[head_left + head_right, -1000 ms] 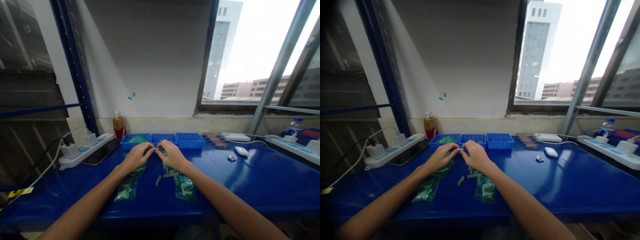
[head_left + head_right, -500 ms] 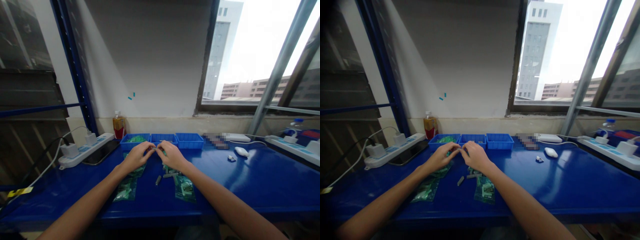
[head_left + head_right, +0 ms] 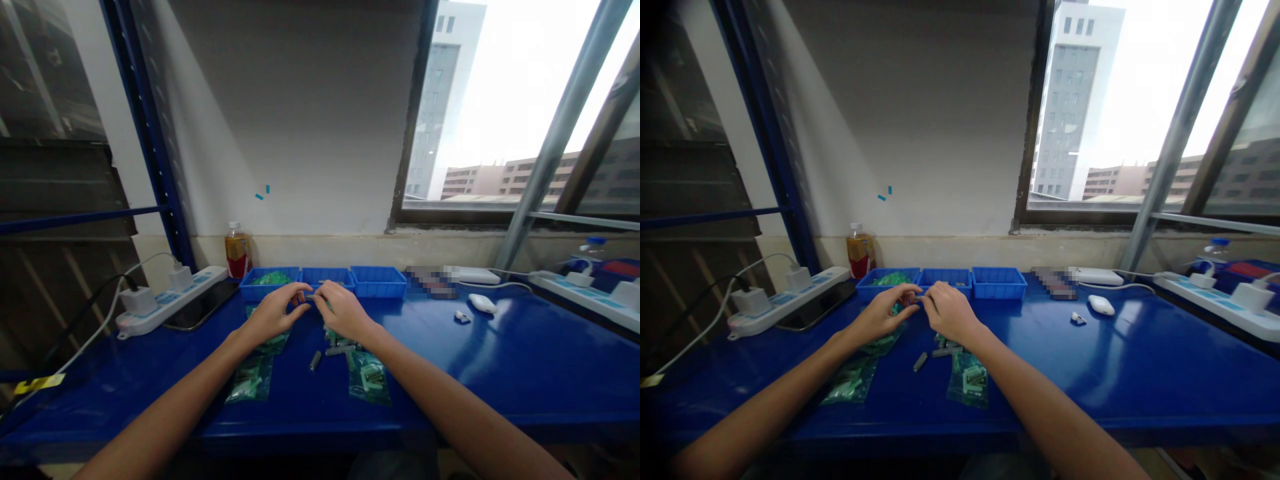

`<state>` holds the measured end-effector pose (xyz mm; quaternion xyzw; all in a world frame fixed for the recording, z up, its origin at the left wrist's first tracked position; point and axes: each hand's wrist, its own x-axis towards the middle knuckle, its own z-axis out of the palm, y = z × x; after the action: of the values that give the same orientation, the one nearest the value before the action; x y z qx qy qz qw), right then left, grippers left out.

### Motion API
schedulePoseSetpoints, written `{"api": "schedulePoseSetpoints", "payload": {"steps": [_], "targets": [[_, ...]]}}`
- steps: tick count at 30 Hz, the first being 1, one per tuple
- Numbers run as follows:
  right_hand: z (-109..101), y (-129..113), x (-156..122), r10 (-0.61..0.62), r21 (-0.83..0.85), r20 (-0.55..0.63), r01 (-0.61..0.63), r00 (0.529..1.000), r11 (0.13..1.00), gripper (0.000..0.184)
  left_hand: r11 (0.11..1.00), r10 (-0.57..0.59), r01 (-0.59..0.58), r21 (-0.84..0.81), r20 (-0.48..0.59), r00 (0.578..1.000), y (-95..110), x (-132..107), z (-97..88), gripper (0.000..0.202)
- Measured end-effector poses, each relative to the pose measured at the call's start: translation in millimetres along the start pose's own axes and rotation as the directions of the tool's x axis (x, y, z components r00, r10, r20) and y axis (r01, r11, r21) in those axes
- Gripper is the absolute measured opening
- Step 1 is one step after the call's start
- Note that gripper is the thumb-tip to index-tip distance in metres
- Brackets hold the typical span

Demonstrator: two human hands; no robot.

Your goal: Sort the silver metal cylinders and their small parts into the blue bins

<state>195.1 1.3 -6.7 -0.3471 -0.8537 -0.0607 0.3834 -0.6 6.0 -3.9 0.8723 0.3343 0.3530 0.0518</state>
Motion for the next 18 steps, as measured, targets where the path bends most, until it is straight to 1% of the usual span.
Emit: {"api": "schedulePoseSetpoints", "payload": {"steps": [4, 6, 8, 11, 14, 16, 18], "targets": [[-0.8, -1.4, -0.4, -0.007, -0.007, 0.003, 0.007, 1.0, 1.0, 0.024, 1.0, 0.007, -0.006, 0.028, -0.014, 1.0, 3.3, 1.2, -1.6, 0.022], [-1.4, -2.3, -0.7, 0.004, 0.02, -0.005, -0.004, 1.0, 1.0, 0.02, 0.999, -0.001, 0.002, 0.04, -0.019, 1.0, 4.1, 1.6, -1.8, 0.022], [-2.2, -3.1, -0.8, 0.018, 0.053, -0.011, -0.017, 1.0, 0.998, 0.012, 0.999, -0.015, 0.016, 0.047, -0.019, 1.0, 4.1, 1.7, -1.3, 0.023], [-3.3, -4.1, -0.6, 0.017, 0.069, -0.017, -0.016, 1.0, 0.997, 0.012, 0.999, -0.031, 0.031, 0.037, -0.006, 1.0, 3.6, 1.4, 0.1, 0.024], [-3.2, -4.3, -0.5, -0.007, 0.059, -0.029, 0.009, 1.0, 0.998, 0.005, 0.999, -0.035, 0.035, 0.023, 0.007, 0.999, 3.0, 0.9, 1.2, 0.023], [-2.5, -3.8, -0.6, -0.008, 0.05, -0.038, 0.009, 0.999, 0.999, 0.007, 1.0, -0.03, 0.03, 0.008, -0.001, 1.0, 2.1, 0.4, 1.8, 0.023], [-1.4, -2.8, -0.7, -0.002, 0.038, -0.042, 0.004, 0.999, 0.999, 0.012, 1.0, -0.017, 0.017, -0.007, -0.015, 1.0, 1.1, -0.1, 2.0, 0.026]]}}
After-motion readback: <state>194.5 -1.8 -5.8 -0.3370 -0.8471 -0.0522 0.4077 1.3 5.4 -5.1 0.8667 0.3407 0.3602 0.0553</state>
